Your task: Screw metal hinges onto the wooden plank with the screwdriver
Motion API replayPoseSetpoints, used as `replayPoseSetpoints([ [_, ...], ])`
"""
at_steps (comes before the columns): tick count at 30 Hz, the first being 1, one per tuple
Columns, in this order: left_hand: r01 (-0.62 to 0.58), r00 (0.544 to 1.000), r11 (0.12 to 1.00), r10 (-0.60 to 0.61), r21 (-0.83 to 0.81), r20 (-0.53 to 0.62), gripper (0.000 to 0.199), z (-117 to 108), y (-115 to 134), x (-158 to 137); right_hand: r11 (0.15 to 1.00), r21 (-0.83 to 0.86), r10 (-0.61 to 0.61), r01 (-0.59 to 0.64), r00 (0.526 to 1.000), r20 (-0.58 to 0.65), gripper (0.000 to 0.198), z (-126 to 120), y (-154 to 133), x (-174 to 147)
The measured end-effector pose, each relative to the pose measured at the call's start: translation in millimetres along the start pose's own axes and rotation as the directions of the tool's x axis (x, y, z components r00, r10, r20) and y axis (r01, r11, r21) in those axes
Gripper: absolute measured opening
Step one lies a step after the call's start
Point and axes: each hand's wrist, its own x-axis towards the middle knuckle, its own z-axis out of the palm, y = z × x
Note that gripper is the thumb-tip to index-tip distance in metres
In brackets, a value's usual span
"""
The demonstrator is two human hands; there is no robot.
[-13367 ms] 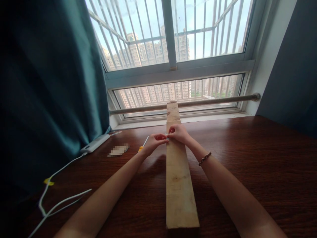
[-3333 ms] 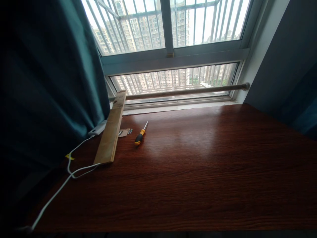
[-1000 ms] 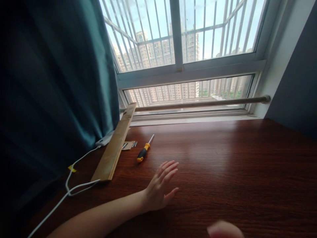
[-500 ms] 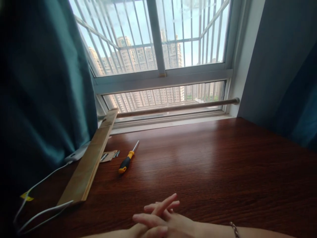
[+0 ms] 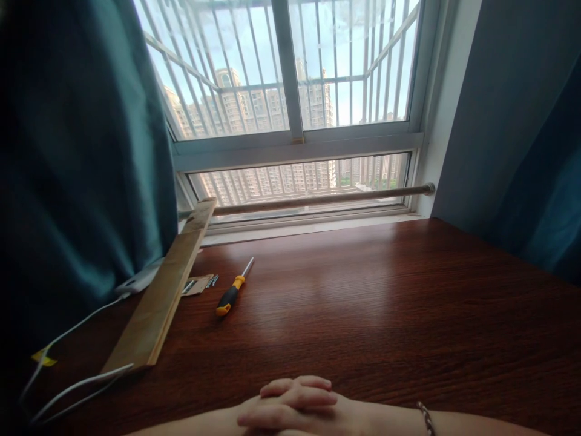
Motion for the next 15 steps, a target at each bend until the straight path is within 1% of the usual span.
replayPoseSetpoints([
  [2,0.053,0.998,0.999,-0.053,-0.011,-0.043,0.054,4.8,0.8,-2.3,1.0,-0.03,-0.009,0.008,1.0,-0.021,0.029,-2.1,0.7,1.1],
  [5,0.097,0.993,0.995,-0.097,-0.005,-0.069,0.055,8.5,-0.5,-5.1,0.999,-0.012,-0.033,0.033,0.999,-0.041,0.03,-3.0,2.9,4.2],
  [9,0.116,0.989,0.993,-0.114,0.018,-0.093,0.055,11.8,2.0,-4.5,1.0,-0.004,-0.014,0.014,0.996,-0.091,0.032,0.3,4.8,6.2],
  [13,0.117,0.99,0.993,-0.117,-0.009,-0.081,0.054,11.0,7.4,-3.5,0.992,-0.126,-0.012,-0.005,0.99,-0.137,0.024,7.0,5.6,6.6],
  [15,0.141,0.988,0.988,-0.144,-0.058,-0.051,0.057,8.9,8.9,-6.8,0.981,-0.195,-0.021,-0.007,0.989,-0.144,0.026,10.0,5.3,6.4],
])
